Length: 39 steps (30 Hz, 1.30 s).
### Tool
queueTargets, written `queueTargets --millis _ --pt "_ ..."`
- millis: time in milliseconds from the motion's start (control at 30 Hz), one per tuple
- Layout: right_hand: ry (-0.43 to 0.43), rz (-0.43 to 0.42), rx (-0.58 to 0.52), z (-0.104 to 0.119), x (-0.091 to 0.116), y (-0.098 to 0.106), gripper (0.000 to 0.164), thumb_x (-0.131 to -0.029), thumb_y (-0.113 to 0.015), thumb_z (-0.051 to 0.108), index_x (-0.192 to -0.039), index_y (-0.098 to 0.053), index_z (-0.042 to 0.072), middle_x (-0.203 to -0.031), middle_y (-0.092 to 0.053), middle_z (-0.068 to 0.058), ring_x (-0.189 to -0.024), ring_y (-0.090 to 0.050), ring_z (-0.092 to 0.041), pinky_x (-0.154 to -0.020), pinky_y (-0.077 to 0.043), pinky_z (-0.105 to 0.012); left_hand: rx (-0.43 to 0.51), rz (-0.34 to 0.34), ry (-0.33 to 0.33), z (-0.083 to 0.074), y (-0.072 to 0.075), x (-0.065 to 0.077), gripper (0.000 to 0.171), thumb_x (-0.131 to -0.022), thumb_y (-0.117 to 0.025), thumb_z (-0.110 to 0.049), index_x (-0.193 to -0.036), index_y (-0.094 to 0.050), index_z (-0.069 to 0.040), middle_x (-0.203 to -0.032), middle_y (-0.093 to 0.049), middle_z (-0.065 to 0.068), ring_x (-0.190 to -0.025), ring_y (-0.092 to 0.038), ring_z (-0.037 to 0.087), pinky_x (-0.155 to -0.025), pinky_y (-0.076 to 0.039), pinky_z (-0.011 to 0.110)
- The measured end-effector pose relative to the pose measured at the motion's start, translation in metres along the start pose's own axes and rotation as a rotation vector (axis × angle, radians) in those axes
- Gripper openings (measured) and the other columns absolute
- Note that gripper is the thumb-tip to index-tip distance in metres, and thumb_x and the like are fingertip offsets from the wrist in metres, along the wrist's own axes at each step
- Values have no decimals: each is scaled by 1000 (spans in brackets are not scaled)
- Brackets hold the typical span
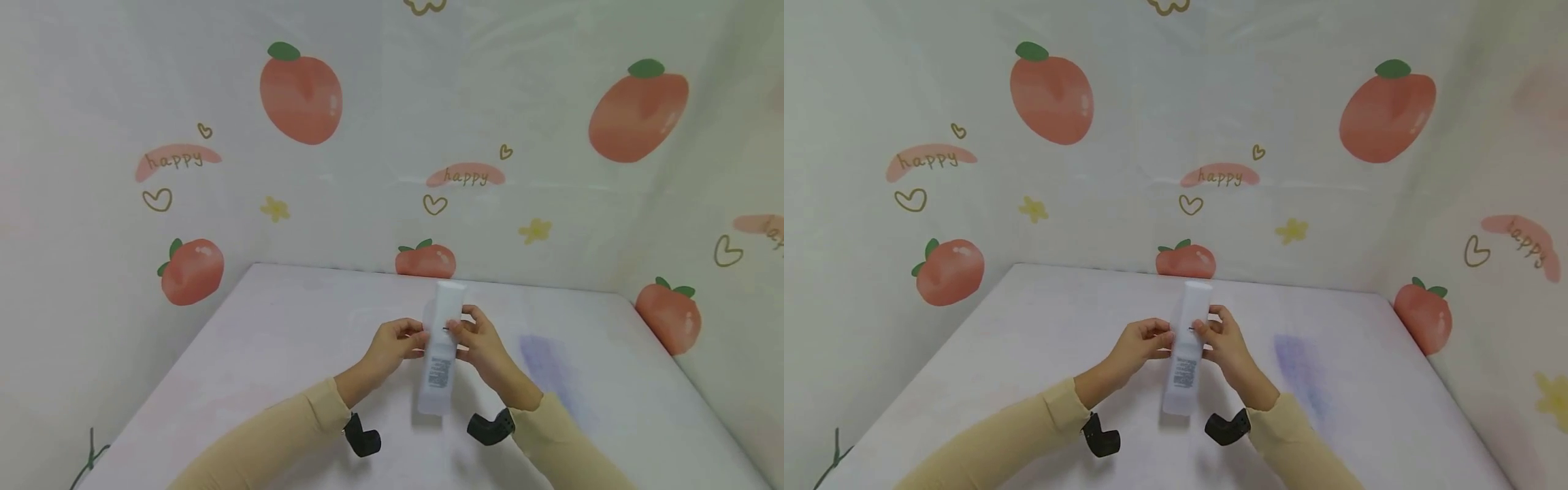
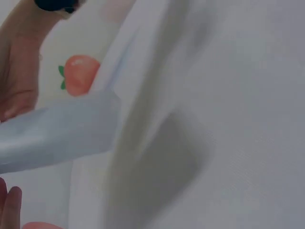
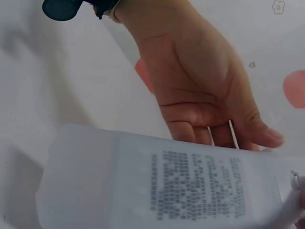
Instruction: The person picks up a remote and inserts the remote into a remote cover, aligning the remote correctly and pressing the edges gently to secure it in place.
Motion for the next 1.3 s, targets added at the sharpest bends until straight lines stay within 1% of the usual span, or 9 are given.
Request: queueTargets --millis 233,500,633,733,867,967,1067,1200,1300 --pt "28 105 67 0 4 -13 51 -98 -56 15 -136 -24 1 -111 -60 -11 -92 -61 -12 -80 -54 -34 -21 -66 -4 -7 2 -1 15 -89 -69 -8 -84 -59 3 -76 -62 -1 -74 -63 10 -74 -59 32" --pt "18 134 123 -10 7 -24 49 -102 -48 17 -140 -21 -1 -114 -59 -19 -92 -62 -14 -84 -55 -41 37 -193 115 4 10 -2 14 -91 -67 -10 -84 -62 2 -75 -56 -1 -68 -56 11 -67 -56 29" --pt "21 116 131 -12 6 -28 50 -102 -48 20 -140 -23 0 -115 -59 -23 -97 -63 -19 -86 -54 -45 51 -238 184 4 14 -12 14 -91 -66 -10 -85 -64 3 -77 -57 1 -67 -57 13 -68 -56 29" --pt "71 104 148 -7 6 -31 56 -100 -53 30 -139 -24 1 -116 -59 -25 -100 -62 -23 -87 -54 -49 65 -251 225 3 17 -21 13 -90 -66 -10 -83 -65 0 -75 -59 2 -65 -58 13 -67 -56 27" --pt "131 99 120 1 7 -29 64 -97 -57 38 -137 -25 0 -113 -60 -23 -98 -63 -20 -84 -55 -48 54 -200 239 3 16 -24 14 -91 -66 -13 -82 -64 -2 -76 -60 2 -67 -58 14 -69 -57 28" --pt "96 52 94 3 4 -21 59 -99 -56 31 -139 -26 1 -114 -60 -20 -96 -63 -17 -85 -55 -45 38 -132 171 1 14 -23 13 -92 -66 -14 -91 -63 -1 -76 -61 0 -69 -60 13 -73 -58 30" --pt "51 -9 102 4 1 -14 52 -100 -54 20 -142 -28 3 -120 -58 -24 -98 -62 -19 -89 -53 -48 16 -54 78 -6 11 -21 24 -92 -66 -12 -113 -58 -4 -83 -63 2 -73 -62 12 -79 -58 35" --pt "51 -28 119 6 -2 -12 51 -100 -53 13 -144 -29 3 -129 -51 -27 -101 -61 -21 -91 -52 -52 -107 36 20 -14 2 -18 47 -89 -70 -16 -131 -48 -12 -96 -61 10 -82 -63 15 -79 -58 37" --pt "58 -10 125 7 -2 -15 49 -101 -51 14 -144 -29 2 -132 -48 -26 -104 -60 -24 -91 -52 -52 -229 76 21 -13 -4 -16 49 -87 -74 -24 -128 -51 -10 -98 -59 10 -85 -59 16 -75 -57 32"
Point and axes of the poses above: each hand's wrist, its own x-axis away from the middle knuckle, its own y-axis out of the back of the hand, z = x × y, the point moved 9 cm from there along -x, towards the middle knuckle
